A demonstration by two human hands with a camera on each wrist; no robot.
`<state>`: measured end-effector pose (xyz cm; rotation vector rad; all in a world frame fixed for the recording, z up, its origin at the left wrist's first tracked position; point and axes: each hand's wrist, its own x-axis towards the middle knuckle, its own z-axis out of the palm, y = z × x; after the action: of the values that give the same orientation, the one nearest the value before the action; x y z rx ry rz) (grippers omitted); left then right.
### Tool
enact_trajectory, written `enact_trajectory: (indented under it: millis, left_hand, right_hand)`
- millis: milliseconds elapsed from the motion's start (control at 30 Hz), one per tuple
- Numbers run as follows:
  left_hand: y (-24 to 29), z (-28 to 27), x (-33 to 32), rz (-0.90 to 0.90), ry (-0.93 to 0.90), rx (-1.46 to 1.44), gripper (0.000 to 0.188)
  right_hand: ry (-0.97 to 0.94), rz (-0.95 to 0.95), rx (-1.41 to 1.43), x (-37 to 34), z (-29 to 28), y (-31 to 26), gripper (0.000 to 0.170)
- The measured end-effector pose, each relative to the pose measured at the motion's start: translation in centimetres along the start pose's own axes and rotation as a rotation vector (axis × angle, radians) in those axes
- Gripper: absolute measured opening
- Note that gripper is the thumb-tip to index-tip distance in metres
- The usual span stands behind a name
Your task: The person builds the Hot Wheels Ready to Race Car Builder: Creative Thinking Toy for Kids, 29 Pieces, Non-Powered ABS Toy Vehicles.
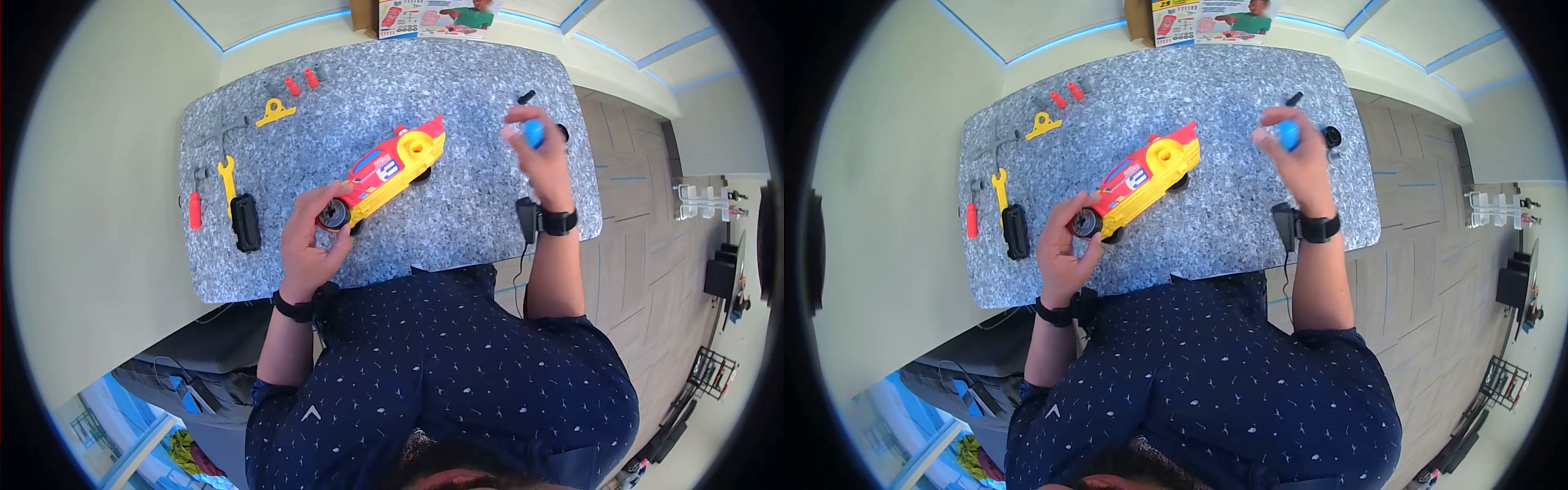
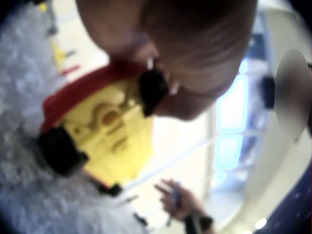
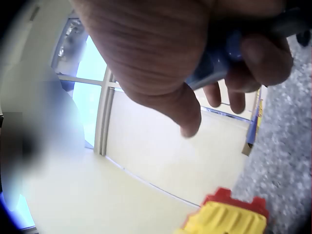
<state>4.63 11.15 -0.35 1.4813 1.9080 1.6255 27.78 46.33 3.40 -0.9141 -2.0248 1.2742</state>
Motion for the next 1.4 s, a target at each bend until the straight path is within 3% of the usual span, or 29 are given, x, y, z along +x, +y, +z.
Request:
enact_trajectory:
  millis: [67,133,267,433,500,600,667,700,733,767,933,1033,1133,1233,1300,1400]
  left_hand:
    - [0.3,-0.1,0.9,0.113,-0.074,0.119,0.073]
    - [1.3,-0.5,2.3,0.243,-0.157,0.264,0.077]
    - [3.1,-1.3,4.4,0.172,-0.276,0.474,0.076]
    - [6.1,2.4,5.7,0.009,-0.295,0.895,0.081]
    - [5.9,4.7,5.7,-0.039,-0.291,0.836,0.078]
    - [4.7,6.1,5.5,-0.024,-0.261,0.827,0.07]
    - [4.5,6.3,5.6,0.002,-0.239,0.836,0.065]
    - [4.6,6.2,5.7,0.009,-0.232,0.834,0.064]
    - [4.7,6.2,5.6,0.014,-0.224,0.832,0.063]
    - [4.8,6.3,5.4,0.016,-0.221,0.833,0.063]
    - [4.1,6.5,4.9,0.044,-0.184,0.838,0.062]
    - [4.1,6.5,4.9,0.03,-0.192,0.827,0.061]
    - [4.0,6.6,4.9,0.038,-0.173,0.823,0.06]
    - [4.0,6.6,5.2,0.022,-0.185,0.822,0.06]
    - [4.1,6.5,5.5,0.019,-0.183,0.825,0.06]
    - [3.9,6.5,5.8,0.022,-0.173,0.812,0.062]
  right_hand:
    - [-0.152,-0.258,-0.116,-1.4,2.4,1.2,0.05]
    - [-0.208,-0.213,-0.035,-3.1,4.4,0.3,0.05]
    - [-0.259,-0.088,0.05,-4.3,5.8,1.0,0.048]
    - [-0.337,-0.244,0.022,-5.6,7.3,0.5,0.048]
    - [-0.417,-0.35,-0.031,-4.8,6.8,-0.1,0.049]
    - [-0.304,-0.373,-0.267,-3.3,3.0,-0.6,0.054]
    - [-0.082,-0.146,-0.585,-1.0,-1.3,0.3,0.06]
    - [0.04,-0.158,-0.755,0.6,-3.7,2.4,0.067]
    - [0.086,-0.002,-0.868,2.3,-5.9,2.9,0.074]
    - [0.103,0.035,-0.975,3.6,-7.8,3.7,0.077]
    - [-0.099,0.236,-1.119,7.6,-12.2,8.5,0.071]
    - [-0.13,0.222,-1.145,8.3,-12.2,9.7,0.066]
    - [-0.072,0.207,-1.104,7.8,-11.4,5.2,0.058]
    - [-0.044,-0.134,-0.503,5.8,-10.4,3.7,0.045]
    - [-0.157,-0.16,-0.135,2.0,-5.8,-2.5,0.038]
    - [-0.303,-0.23,0.21,-2.4,0.4,-4.3,0.049]
